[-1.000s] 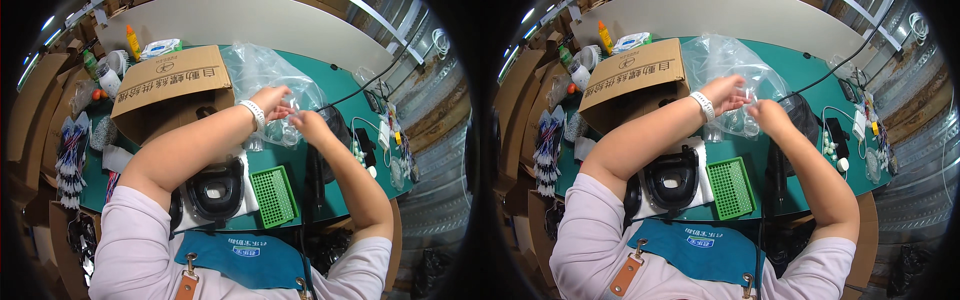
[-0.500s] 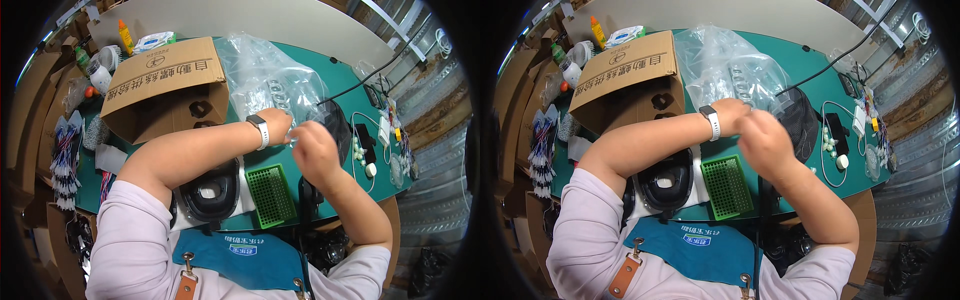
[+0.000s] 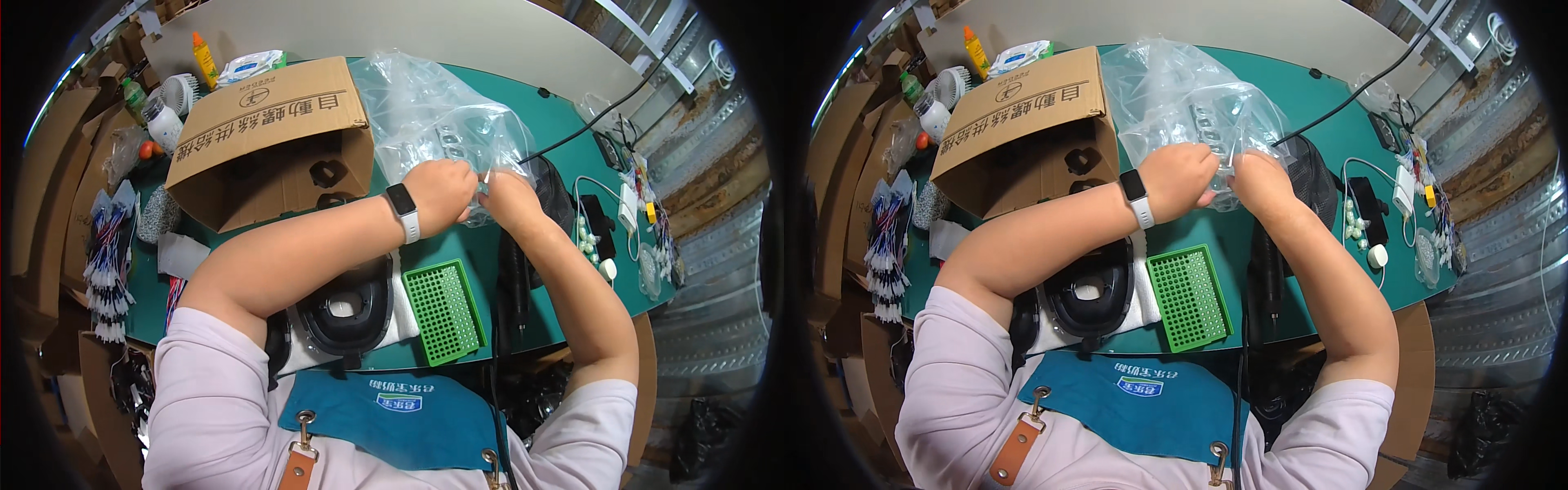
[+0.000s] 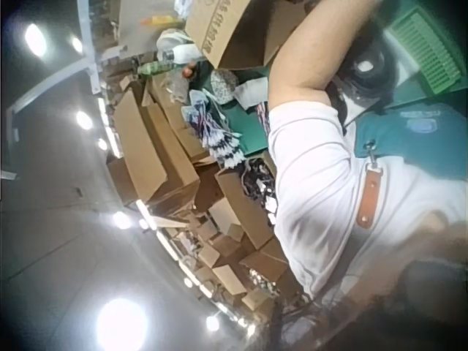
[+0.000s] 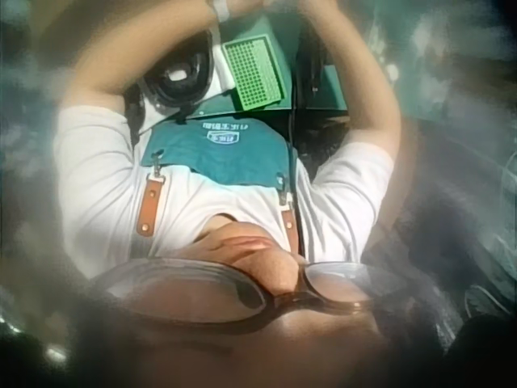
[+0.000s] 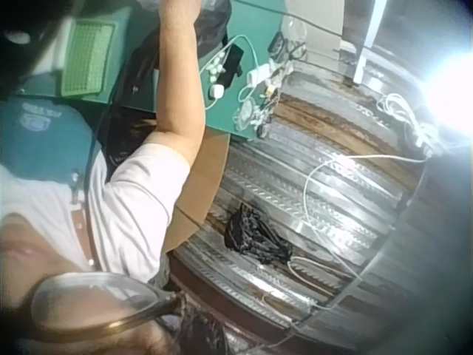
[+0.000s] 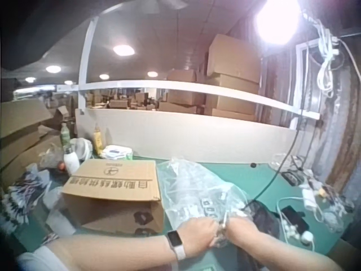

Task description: The person assembles black plastic electronic housings by inserting clear plastic lenses into the frames. They use a black handheld tool to press or secure components inside the housings. The person repeatedly handles the units, placing them into a cardboard box and retrieving them to continue the assembly process.

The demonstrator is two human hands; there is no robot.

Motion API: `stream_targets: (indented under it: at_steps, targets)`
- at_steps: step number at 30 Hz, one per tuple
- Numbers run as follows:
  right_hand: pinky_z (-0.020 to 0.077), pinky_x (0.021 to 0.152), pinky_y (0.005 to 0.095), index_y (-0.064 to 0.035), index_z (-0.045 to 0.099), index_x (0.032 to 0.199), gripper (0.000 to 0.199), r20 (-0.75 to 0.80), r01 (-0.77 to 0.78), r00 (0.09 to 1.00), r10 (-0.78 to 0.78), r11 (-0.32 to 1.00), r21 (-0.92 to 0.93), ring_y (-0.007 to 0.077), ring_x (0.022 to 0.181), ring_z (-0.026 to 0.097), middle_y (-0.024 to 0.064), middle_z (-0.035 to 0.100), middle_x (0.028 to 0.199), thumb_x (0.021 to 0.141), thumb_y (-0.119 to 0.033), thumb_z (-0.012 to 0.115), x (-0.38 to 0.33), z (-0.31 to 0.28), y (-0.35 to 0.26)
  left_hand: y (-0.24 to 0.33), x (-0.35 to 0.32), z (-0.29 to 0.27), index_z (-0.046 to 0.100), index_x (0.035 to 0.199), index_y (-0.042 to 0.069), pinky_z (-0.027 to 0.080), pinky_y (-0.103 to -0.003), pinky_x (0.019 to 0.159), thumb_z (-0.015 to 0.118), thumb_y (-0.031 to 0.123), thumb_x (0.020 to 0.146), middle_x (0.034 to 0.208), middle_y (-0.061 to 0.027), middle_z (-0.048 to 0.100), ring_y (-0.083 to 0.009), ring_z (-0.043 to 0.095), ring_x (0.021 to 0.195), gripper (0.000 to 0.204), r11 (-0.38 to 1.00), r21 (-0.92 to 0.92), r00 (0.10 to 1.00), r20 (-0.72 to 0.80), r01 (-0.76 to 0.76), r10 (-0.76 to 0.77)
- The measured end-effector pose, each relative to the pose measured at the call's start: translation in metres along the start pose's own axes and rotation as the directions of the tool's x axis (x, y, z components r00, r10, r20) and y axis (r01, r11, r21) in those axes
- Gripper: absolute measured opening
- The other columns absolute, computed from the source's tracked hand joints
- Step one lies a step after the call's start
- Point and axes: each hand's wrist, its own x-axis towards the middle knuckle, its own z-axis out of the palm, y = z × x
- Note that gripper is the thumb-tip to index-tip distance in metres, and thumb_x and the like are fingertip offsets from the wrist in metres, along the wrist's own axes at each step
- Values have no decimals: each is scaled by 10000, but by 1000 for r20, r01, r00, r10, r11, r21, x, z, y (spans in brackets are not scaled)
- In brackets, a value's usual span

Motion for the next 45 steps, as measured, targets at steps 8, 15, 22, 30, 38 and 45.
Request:
stream_targets:
  at_steps: [8,15,22,30,38,45]
  targets:
    - [452,797,394,-8,626,935,321,27,14,1000,-13,998,-63,316,920,577,154,614,930,663,-148,719,-1,3,-7,32,-71,-103,539,917,23,459,-350,662,698,155,643,879,-120,538,-287,550,781,344,992,-124,991,-135,-25,8]
    - [466,775,377,-50,633,972,362,44,-16,999,19,997,-72,310,880,601,155,634,919,642,-162,730,3,6,-3,61,-156,-169,568,916,25,454,-339,617,741,145,578,863,-102,554,-266,557,720,399,982,-139,970,-191,128,-153]
    - [445,809,368,-61,607,977,338,-71,17,997,-32,979,-202,287,922,565,119,604,951,667,-155,701,-3,8,-16,73,-227,-175,575,897,32,455,-347,631,753,149,559,872,-96,561,-276,556,729,400,937,-9,888,-315,350,-335]
    - [435,814,361,-42,589,1036,356,-297,36,940,-171,911,-411,280,919,543,98,585,985,697,-109,676,-30,-15,-27,61,-266,-180,578,860,37,425,-379,733,732,174,576,857,-96,565,-299,542,806,350,809,58,796,-237,584,-557]
    - [453,706,354,-35,615,995,452,-94,356,934,-344,894,273,282,810,559,115,581,892,559,-28,732,-82,-41,-162,67,-271,-175,581,827,69,371,-405,839,752,129,488,970,-69,533,-298,483,977,384,744,58,746,-76,665,-661]
    - [453,694,358,-33,627,960,396,2,427,898,-440,872,239,279,777,544,101,554,866,583,-92,735,-79,-19,-177,64,-270,-166,561,813,88,333,-410,852,758,114,494,1045,-60,503,-299,443,1054,376,737,15,737,-14,676,-676]
